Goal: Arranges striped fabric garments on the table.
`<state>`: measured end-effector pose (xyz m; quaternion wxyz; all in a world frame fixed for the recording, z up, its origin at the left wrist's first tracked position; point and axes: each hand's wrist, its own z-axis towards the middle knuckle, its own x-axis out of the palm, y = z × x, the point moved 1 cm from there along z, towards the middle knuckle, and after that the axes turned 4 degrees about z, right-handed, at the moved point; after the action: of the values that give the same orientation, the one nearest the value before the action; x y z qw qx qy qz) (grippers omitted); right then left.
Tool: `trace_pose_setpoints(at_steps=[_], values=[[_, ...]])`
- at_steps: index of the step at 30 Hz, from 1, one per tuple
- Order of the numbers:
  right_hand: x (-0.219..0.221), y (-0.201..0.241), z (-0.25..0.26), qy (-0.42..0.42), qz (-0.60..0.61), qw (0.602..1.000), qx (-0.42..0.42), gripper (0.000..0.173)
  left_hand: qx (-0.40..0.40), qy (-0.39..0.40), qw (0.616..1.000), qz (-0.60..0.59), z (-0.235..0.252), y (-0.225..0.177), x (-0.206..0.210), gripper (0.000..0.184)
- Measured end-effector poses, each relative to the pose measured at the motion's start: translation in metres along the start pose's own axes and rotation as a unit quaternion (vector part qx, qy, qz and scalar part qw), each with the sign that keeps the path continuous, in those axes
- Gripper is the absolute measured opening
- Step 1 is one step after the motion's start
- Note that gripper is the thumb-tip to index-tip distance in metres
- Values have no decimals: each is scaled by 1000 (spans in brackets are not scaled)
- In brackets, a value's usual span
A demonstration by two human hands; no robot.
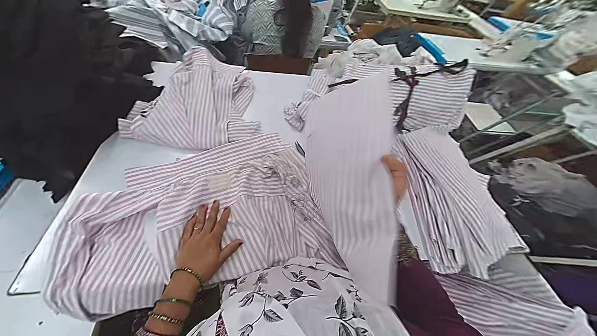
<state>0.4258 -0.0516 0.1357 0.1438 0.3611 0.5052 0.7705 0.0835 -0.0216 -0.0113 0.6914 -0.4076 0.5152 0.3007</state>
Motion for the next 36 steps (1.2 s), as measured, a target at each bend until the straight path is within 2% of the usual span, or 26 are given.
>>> trace_pose_setpoints(at_steps=[2, 4, 6, 8, 10, 11, 12, 13, 14, 16, 17, 19, 21, 23, 25, 27, 29, 32, 34, 36], values=[[-55, 55, 37, -32, -86, 992, -82, 44, -1, -6, 1000, 11, 1, 3, 1, 103], [-114, 90, 82, 0, -82, 987, -141, 42, -2, 10, 1000, 15, 4, 4, 0, 105], [-125, 104, 120, 5, -63, 978, -201, 35, 3, 30, 999, 13, 8, 4, -1, 105], [-102, 92, 147, -4, -107, 965, -238, 25, 17, 25, 999, 23, 12, 7, 1, 108], [-87, 51, 165, 52, -191, 961, -193, 17, 23, 22, 999, 22, 16, 9, 1, 110], [-86, 21, 167, 106, -231, 954, -159, 13, 27, 18, 999, 20, 18, 10, 2, 112], [-89, -12, 162, 189, -290, 930, -122, 15, 33, 12, 999, 18, 20, 10, 4, 112], [-93, -44, 149, 273, -365, 886, -81, 24, 38, 5, 999, 14, 22, 11, 6, 112], [-94, -69, 128, 337, -462, 819, -48, 31, 41, 2, 999, 12, 23, 12, 8, 113], [-80, -98, 87, 412, -599, 686, 23, 57, 41, -1, 999, 14, 24, 17, 10, 114], [-74, -97, 71, 433, -607, 665, 45, 63, 38, 3, 999, 17, 22, 19, 9, 113], [-81, -80, 48, 463, -500, 730, 52, 52, 39, 39, 998, 5, 21, 19, 2, 108], [-102, -50, 46, 491, -421, 760, 56, 44, 43, 77, 996, -22, 26, 16, -6, 99], [-133, -21, 58, 432, -462, 774, 23, 38, 36, 88, 995, -28, 27, 16, -8, 95], [-175, 1, 82, 288, -574, 766, -26, 33, 28, 87, 995, -27, 26, 19, -8, 93], [-220, 18, 107, 138, -686, 715, 16, 33, 29, 82, 996, -24, 26, 23, -6, 93], [-254, 32, 122, 58, -738, 665, 99, 35, 35, 54, 998, -24, 28, 22, 0, 96], [-273, 35, 124, 83, -741, 660, 90, 32, 26, -16, 1000, -5, 25, 22, 6, 105], [-280, 35, 126, 119, -735, 664, 67, 40, 8, -7, 1000, -15, 24, 18, 3, 100], [-283, 33, 129, 146, -736, 660, 41, 39, -14, 16, 999, -39, 25, 16, -3, 94]])
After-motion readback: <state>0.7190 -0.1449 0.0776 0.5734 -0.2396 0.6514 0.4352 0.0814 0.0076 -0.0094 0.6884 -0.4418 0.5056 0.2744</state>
